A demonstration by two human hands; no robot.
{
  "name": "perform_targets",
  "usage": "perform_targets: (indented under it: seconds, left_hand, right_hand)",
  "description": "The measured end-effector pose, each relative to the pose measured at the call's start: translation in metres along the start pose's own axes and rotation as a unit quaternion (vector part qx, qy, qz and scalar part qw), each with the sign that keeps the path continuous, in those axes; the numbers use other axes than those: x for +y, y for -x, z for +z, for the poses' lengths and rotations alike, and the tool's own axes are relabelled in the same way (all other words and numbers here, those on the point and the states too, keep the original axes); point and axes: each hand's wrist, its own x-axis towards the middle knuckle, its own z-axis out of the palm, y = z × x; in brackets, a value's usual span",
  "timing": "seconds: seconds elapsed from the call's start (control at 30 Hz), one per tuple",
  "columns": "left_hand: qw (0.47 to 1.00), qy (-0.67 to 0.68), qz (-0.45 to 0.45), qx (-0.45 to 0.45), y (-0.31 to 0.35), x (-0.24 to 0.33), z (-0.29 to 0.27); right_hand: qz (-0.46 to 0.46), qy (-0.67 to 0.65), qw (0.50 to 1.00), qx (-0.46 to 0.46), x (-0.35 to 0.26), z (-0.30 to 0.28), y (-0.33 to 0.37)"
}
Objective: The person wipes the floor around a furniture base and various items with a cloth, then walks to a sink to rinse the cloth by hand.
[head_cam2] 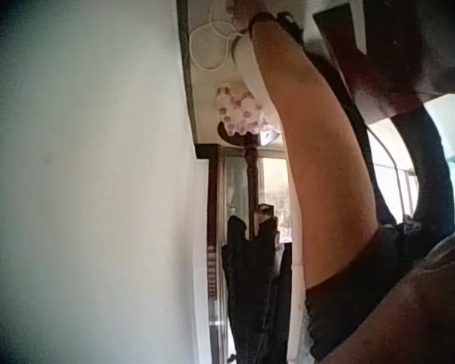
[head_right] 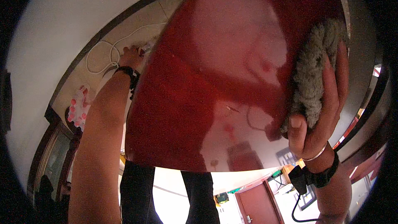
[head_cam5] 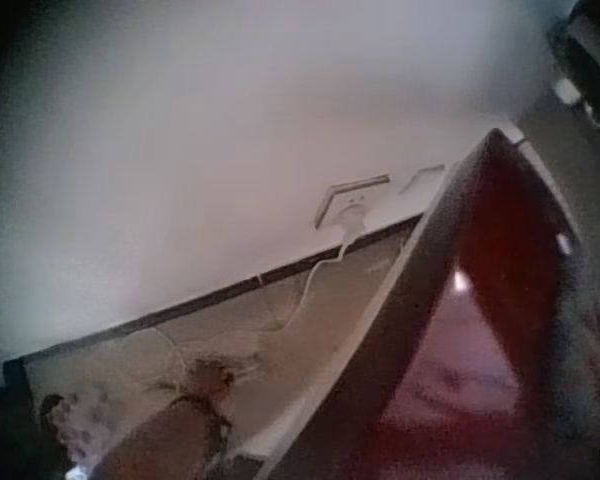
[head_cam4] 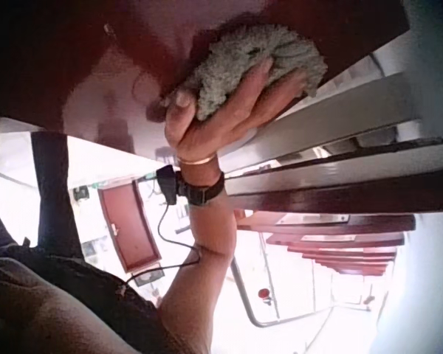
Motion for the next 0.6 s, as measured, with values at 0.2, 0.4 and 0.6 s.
perform_targets:
  seconds: [0.2,0.4,0.6]
  left_hand:
    - [0.889,0.456,0.028,-0.04,0.056,-0.038,-0.029]
    - [0.665,0.736,0.011,0.127,0.132,-0.054,-0.074]
    - [0.597,0.734,-0.004,0.323,0.269,-0.02,-0.109]
  right_hand:
    - [-0.001,0.042,0.999,0.006,-0.01,-0.001,-0.01]
    - [0.022,-0.021,0.996,0.083,-0.018,0.01,-0.019]
    - [0.033,-0.049,0.99,0.132,-0.021,0.021,-0.018]
